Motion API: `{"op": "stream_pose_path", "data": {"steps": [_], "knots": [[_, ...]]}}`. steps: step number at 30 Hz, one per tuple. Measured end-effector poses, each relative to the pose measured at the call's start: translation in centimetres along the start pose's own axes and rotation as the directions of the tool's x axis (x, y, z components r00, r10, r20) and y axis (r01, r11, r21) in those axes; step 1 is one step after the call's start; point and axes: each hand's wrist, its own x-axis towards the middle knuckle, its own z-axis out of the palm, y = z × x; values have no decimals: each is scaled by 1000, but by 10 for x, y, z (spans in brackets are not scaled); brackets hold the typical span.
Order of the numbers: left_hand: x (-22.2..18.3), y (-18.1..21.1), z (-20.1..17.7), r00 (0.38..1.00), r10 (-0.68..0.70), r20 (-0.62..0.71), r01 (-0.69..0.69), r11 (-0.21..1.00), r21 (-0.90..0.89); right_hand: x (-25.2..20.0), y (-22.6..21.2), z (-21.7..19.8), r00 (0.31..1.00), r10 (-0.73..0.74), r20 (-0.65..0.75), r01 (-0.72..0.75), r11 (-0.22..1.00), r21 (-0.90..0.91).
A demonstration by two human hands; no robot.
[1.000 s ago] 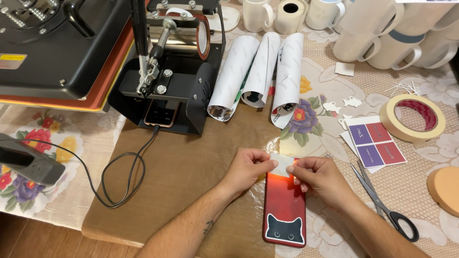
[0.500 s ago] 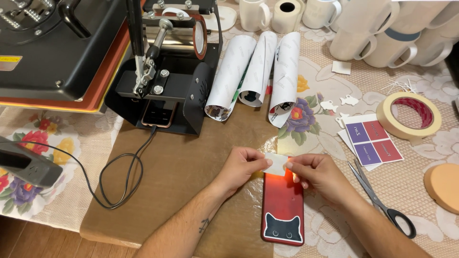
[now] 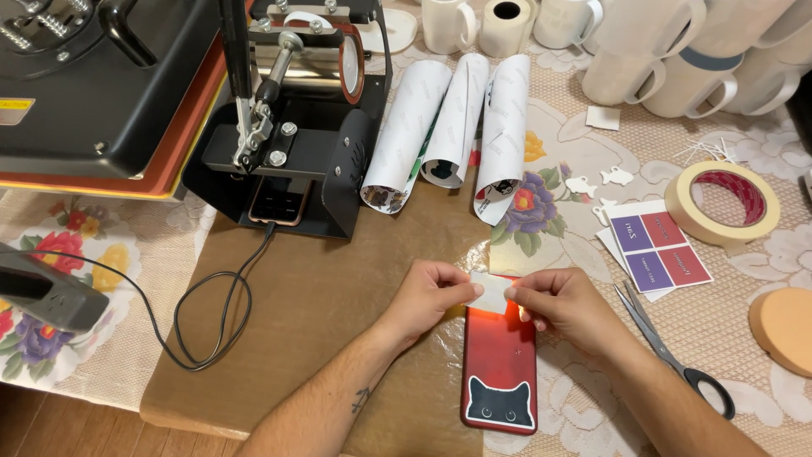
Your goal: Cutting out small printed labels with scissors and preparing to apply them to a red smartphone case at a workstation.
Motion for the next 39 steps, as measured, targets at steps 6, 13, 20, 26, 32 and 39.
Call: {"op": "stream_pose_path", "data": {"steps": [6, 13, 20, 26, 32, 39], "knots": [[1, -3, -1, 1000, -5, 7, 5, 1000, -18, -6, -7, 3, 1000, -2, -1, 2, 1000, -21], [3, -8, -2, 1000, 2, 1, -2, 1000, -14, -6, -7, 3, 1000, -8, -8, 8, 999, -36], [-16, -1, 11, 455, 849, 267, -628, 94, 773, -16, -16, 4, 998, -4, -60, 5, 1000, 16], [-26, -17, 27, 75, 707, 703, -350, -641, 683, -4, 13, 4, 999, -44, -12, 44, 998, 54], [-47, 1, 32, 61, 666, 744, -389, -670, 632, -11, -9, 6, 998, 12, 69, -14, 999, 33], [-51, 25, 11, 84, 856, 509, -728, -296, 618, 37, -64, -19, 810, -49, 584, 433, 722, -540]]}}
